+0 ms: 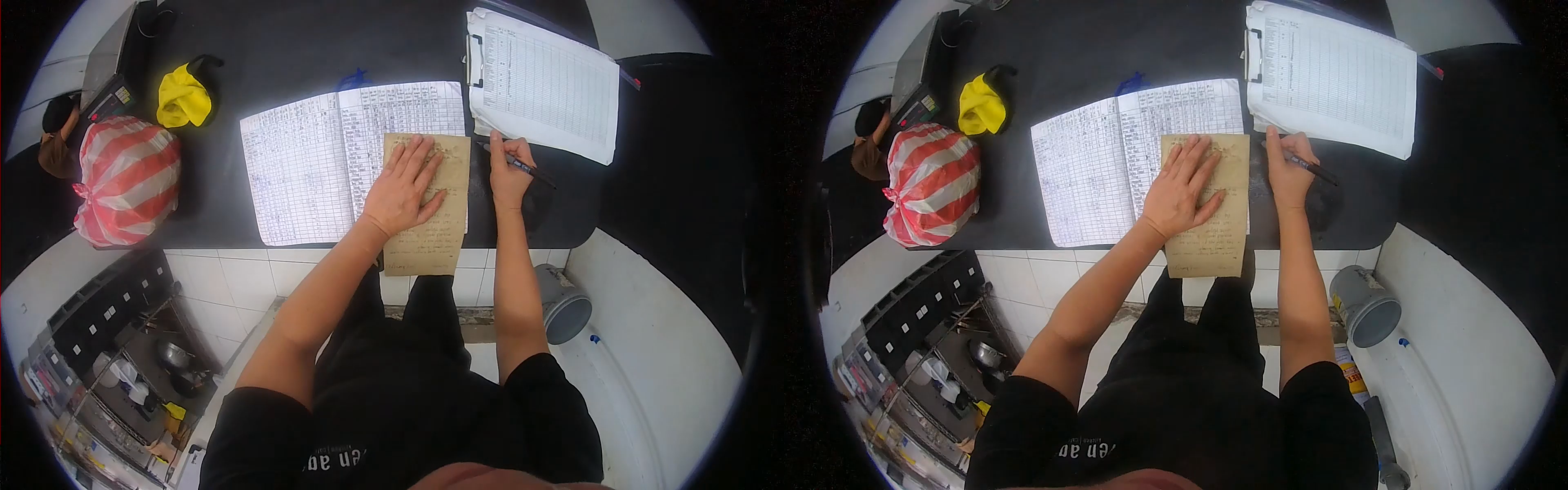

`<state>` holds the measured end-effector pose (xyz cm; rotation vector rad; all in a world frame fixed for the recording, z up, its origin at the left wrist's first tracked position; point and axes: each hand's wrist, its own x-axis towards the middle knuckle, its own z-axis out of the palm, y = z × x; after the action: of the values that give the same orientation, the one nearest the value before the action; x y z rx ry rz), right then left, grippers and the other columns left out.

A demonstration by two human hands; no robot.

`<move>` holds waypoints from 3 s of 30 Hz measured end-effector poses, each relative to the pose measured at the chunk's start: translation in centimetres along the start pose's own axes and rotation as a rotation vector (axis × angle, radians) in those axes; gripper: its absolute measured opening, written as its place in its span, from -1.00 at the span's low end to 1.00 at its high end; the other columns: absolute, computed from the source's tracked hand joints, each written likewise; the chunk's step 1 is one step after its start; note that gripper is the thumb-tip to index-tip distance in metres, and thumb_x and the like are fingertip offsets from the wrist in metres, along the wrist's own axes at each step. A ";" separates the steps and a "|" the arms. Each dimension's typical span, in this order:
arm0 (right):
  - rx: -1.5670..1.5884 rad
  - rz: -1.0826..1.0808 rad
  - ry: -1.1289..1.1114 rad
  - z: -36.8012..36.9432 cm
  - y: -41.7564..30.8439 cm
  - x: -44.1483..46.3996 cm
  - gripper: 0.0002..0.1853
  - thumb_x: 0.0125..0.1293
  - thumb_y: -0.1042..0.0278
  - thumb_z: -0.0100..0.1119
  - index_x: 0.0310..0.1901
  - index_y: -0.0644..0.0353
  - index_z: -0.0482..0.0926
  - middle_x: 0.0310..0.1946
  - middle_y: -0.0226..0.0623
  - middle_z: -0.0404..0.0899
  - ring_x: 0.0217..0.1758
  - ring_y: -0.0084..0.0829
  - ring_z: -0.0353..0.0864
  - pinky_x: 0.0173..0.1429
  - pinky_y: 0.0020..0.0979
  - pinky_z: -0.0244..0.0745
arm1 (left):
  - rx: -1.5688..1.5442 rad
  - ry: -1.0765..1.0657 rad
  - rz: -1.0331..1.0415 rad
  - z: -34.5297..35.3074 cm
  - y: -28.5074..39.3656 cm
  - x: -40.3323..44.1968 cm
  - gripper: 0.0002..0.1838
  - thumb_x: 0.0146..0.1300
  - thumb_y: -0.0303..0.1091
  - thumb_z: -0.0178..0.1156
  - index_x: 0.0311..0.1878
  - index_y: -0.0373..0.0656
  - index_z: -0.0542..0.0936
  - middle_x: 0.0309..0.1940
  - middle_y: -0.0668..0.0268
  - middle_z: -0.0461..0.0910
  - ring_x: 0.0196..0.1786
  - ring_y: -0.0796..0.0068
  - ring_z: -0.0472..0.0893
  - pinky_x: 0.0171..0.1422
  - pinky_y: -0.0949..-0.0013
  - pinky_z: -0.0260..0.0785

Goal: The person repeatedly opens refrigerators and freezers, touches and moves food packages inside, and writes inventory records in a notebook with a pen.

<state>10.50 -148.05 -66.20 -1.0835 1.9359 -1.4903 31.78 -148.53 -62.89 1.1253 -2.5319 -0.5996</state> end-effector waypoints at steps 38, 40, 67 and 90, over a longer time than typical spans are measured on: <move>0.062 -0.059 -0.126 -1.5 -2.8 9.0 -0.80 0.23 0.37 0.42 -0.30 0.27 0.56 -0.42 -0.24 0.63 -0.41 -0.50 0.58 -0.28 -0.45 0.48 | -0.031 -0.131 -0.069 -0.7 0.3 0.8 -0.37 0.25 -0.17 0.20 0.36 -0.22 0.39 0.44 -0.03 0.23 0.51 -0.11 0.19 0.53 -0.13 0.05; -0.005 -0.174 -0.142 -1.1 -3.2 11.3 -0.82 0.23 0.39 0.41 -0.27 0.25 0.58 -0.35 -0.22 0.63 -0.36 -0.44 0.60 -0.24 -0.44 0.50 | -0.031 -0.133 -0.071 -0.7 0.3 0.8 -0.38 0.25 -0.18 0.21 0.35 -0.22 0.40 0.44 -0.03 0.24 0.51 -0.10 0.19 0.53 -0.12 0.06; -0.234 -0.520 -0.288 1.3 -1.8 12.9 -0.72 0.08 0.61 0.28 -0.20 0.10 0.46 -0.34 -0.35 0.57 -0.38 -0.22 0.64 -0.37 -0.29 0.51 | -0.046 -0.121 -0.080 -0.8 0.3 0.9 -0.38 0.21 -0.21 0.24 0.34 -0.20 0.42 0.43 0.00 0.27 0.49 -0.09 0.23 0.52 -0.12 0.09; -0.187 -0.403 -0.237 -1.7 -4.0 10.4 -0.76 0.11 0.57 0.32 -0.22 0.16 0.48 -0.38 -0.25 0.55 -0.41 -0.21 0.62 -0.36 -0.35 0.50 | 0.003 -0.119 -0.093 -0.8 0.7 0.3 -0.40 0.28 -0.17 0.20 0.35 -0.19 0.41 0.44 0.03 0.25 0.51 -0.01 0.20 0.54 -0.05 0.08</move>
<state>4.37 -155.82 -60.87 -1.7316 1.7874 -1.3132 31.45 -148.54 -61.78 1.2485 -2.5917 -0.7061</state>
